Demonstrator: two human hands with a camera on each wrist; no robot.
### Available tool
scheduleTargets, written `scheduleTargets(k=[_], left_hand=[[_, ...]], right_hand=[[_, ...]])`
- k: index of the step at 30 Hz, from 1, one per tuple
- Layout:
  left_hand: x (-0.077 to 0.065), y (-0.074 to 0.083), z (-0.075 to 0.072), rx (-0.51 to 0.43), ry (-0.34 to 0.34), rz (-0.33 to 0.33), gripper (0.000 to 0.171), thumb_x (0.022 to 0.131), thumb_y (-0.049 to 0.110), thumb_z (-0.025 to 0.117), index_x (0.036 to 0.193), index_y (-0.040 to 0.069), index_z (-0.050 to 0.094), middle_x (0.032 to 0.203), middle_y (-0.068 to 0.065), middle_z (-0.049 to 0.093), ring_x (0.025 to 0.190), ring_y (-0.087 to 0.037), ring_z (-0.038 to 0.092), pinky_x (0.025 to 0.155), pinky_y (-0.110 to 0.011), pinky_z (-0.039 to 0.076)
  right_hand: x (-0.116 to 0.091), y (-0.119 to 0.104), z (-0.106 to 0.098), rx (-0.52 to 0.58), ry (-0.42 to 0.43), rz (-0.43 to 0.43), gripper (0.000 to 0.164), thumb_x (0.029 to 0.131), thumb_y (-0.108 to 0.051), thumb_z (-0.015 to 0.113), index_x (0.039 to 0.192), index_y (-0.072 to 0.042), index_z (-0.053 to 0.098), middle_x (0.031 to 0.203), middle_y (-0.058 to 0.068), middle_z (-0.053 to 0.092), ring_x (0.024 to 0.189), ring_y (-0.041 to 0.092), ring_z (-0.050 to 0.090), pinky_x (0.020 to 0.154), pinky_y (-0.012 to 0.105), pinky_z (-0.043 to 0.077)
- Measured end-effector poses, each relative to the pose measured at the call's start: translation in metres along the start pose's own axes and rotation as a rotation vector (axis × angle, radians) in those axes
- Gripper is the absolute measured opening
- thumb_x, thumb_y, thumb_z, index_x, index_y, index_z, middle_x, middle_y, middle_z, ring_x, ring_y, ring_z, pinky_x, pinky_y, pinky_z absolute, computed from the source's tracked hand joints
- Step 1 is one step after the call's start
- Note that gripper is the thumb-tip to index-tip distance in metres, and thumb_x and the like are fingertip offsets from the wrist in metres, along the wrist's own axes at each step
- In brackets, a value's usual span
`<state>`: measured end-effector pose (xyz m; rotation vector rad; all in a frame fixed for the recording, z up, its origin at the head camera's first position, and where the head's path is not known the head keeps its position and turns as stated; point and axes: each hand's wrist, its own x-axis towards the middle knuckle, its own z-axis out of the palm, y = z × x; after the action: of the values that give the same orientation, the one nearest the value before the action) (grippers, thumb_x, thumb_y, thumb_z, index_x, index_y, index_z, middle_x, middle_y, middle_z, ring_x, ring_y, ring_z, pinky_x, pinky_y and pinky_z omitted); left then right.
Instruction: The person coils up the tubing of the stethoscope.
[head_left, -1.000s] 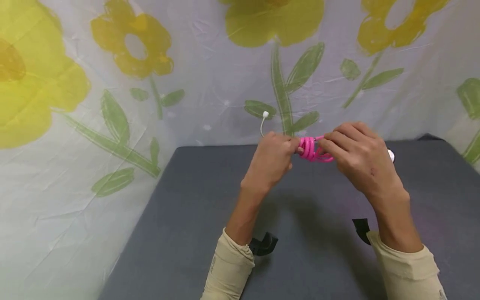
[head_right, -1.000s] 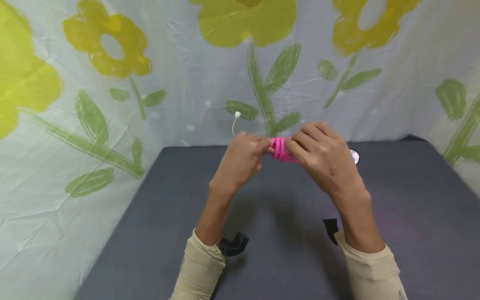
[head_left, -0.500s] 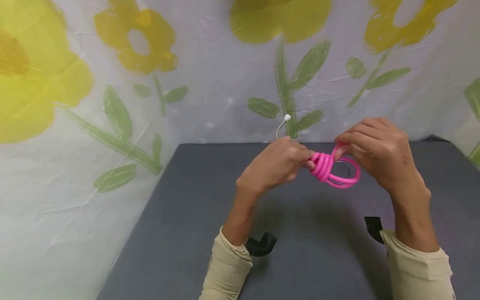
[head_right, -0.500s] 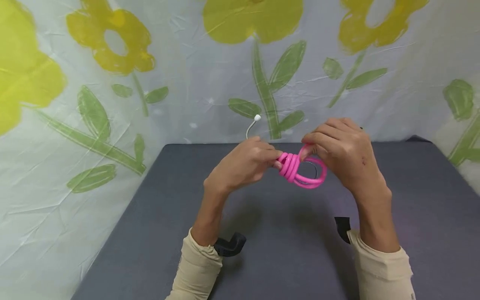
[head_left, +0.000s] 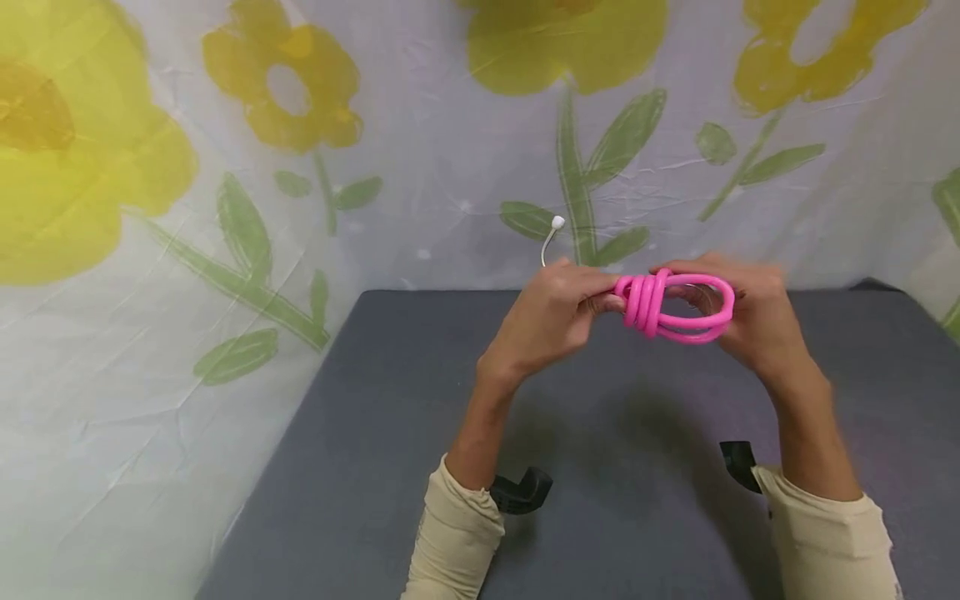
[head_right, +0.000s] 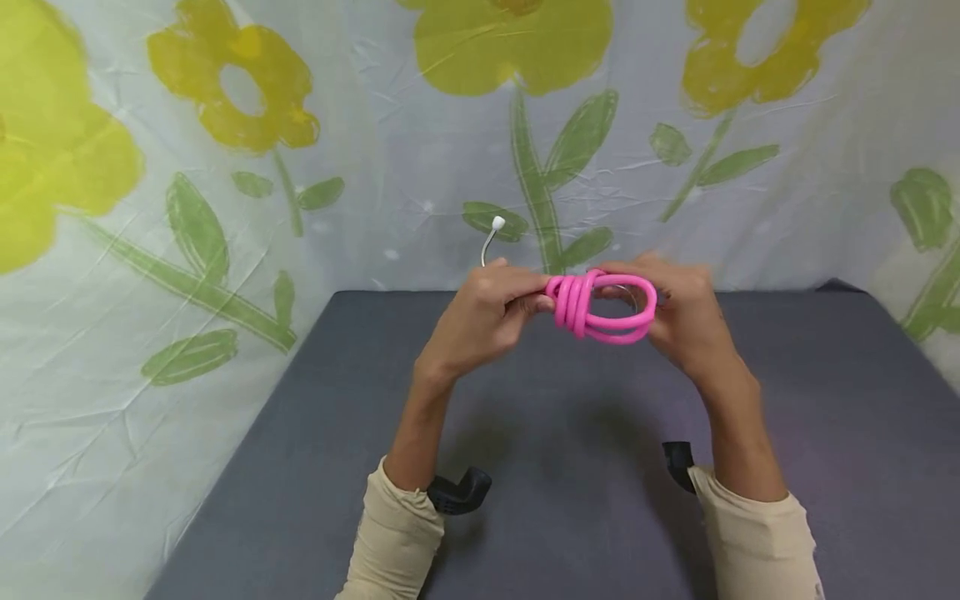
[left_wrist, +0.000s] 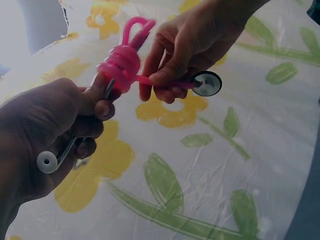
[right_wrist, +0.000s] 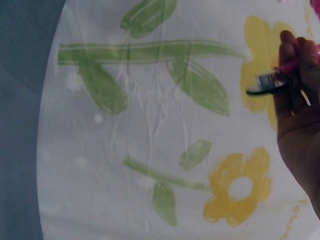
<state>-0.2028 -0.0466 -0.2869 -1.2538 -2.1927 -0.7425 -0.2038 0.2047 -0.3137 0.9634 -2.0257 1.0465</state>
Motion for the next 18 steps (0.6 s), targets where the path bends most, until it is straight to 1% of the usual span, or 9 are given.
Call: scheduleTargets(k=[1, 3, 4, 6, 8, 11, 14, 16, 18], left_hand=[[0.0, 0.0, 0.0, 0.002, 0.025, -0.019, 0.016, 0.096, 0.017, 0.074, 0.102, 0.003, 0.078, 0.085, -0.005, 0.077, 0.073, -0.013, 0.062, 0.078, -0.026, 0.043], [0.0, 0.0, 0.001, -0.001, 0.075, -0.063, 0.014, 0.096, 0.015, 0.073, 0.1, 0.002, 0.078, 0.082, -0.006, 0.075, 0.069, -0.014, 0.057, 0.074, -0.027, 0.039], [0.0, 0.0, 0.001, 0.0, 0.102, -0.088, 0.014, 0.096, 0.014, 0.073, 0.099, 0.002, 0.078, 0.079, -0.007, 0.074, 0.067, -0.015, 0.056, 0.073, -0.027, 0.038], [-0.001, 0.0, 0.003, 0.022, 0.162, -0.141, 0.014, 0.096, 0.013, 0.073, 0.102, 0.002, 0.079, 0.081, -0.007, 0.076, 0.067, -0.015, 0.06, 0.073, -0.028, 0.042], [-0.001, -0.001, 0.005, 0.062, 0.214, -0.179, 0.014, 0.097, 0.014, 0.073, 0.101, 0.002, 0.079, 0.08, -0.008, 0.076, 0.068, -0.017, 0.064, 0.073, -0.031, 0.046], [0.001, -0.002, 0.01, 0.178, 0.28, -0.216, 0.016, 0.098, 0.018, 0.071, 0.096, 0.003, 0.078, 0.078, -0.007, 0.075, 0.071, -0.019, 0.069, 0.074, -0.034, 0.049], [0.004, -0.002, 0.015, 0.305, 0.323, -0.232, 0.022, 0.1, 0.022, 0.069, 0.087, 0.006, 0.074, 0.069, -0.006, 0.068, 0.066, -0.019, 0.064, 0.069, -0.032, 0.044], [0.005, -0.002, 0.017, 0.372, 0.35, -0.239, 0.024, 0.1, 0.023, 0.068, 0.083, 0.007, 0.072, 0.064, -0.006, 0.063, 0.062, -0.018, 0.059, 0.067, -0.031, 0.042], [0.006, -0.002, 0.019, 0.439, 0.365, -0.24, 0.024, 0.1, 0.025, 0.068, 0.082, 0.009, 0.071, 0.063, -0.004, 0.061, 0.06, -0.017, 0.058, 0.066, -0.03, 0.041]], right_hand=[[-0.001, -0.003, 0.001, -0.013, -0.008, 0.03, 0.024, 0.088, -0.002, 0.081, 0.111, 0.007, 0.077, 0.103, 0.002, 0.081, 0.095, -0.019, 0.064, 0.083, 0.004, 0.048], [-0.001, -0.009, 0.005, -0.031, -0.035, 0.082, 0.036, 0.079, 0.02, 0.077, 0.113, 0.008, 0.076, 0.097, 0.017, 0.08, 0.088, -0.02, 0.062, 0.077, 0.003, 0.047], [0.0, -0.013, 0.006, -0.024, -0.054, 0.105, 0.041, 0.076, 0.024, 0.075, 0.114, 0.008, 0.075, 0.095, 0.021, 0.079, 0.085, -0.019, 0.063, 0.073, 0.004, 0.047], [0.001, -0.018, 0.009, 0.0, -0.098, 0.141, 0.038, 0.081, 0.02, 0.075, 0.117, 0.007, 0.074, 0.096, 0.023, 0.079, 0.082, -0.015, 0.066, 0.074, 0.006, 0.049], [0.003, -0.023, 0.012, 0.054, -0.142, 0.187, 0.038, 0.086, 0.014, 0.075, 0.122, 0.005, 0.072, 0.099, 0.018, 0.08, 0.083, -0.008, 0.071, 0.077, 0.009, 0.053], [0.006, -0.03, 0.014, 0.152, -0.175, 0.297, 0.048, 0.09, 0.005, 0.076, 0.133, 0.0, 0.055, 0.102, -0.002, 0.082, 0.088, -0.003, 0.076, 0.082, 0.012, 0.056], [0.008, -0.037, 0.015, 0.269, -0.172, 0.393, 0.064, 0.091, 0.003, 0.076, 0.136, -0.011, 0.033, 0.107, -0.017, 0.079, 0.092, 0.001, 0.078, 0.082, 0.014, 0.058], [0.009, -0.043, 0.015, 0.324, -0.162, 0.427, 0.07, 0.091, 0.007, 0.074, 0.138, -0.014, 0.025, 0.11, -0.013, 0.078, 0.092, 0.003, 0.078, 0.083, 0.016, 0.059], [0.011, -0.05, 0.016, 0.327, -0.149, 0.443, 0.074, 0.092, 0.009, 0.071, 0.143, -0.013, 0.021, 0.116, 0.002, 0.078, 0.092, 0.002, 0.078, 0.083, 0.015, 0.059]])
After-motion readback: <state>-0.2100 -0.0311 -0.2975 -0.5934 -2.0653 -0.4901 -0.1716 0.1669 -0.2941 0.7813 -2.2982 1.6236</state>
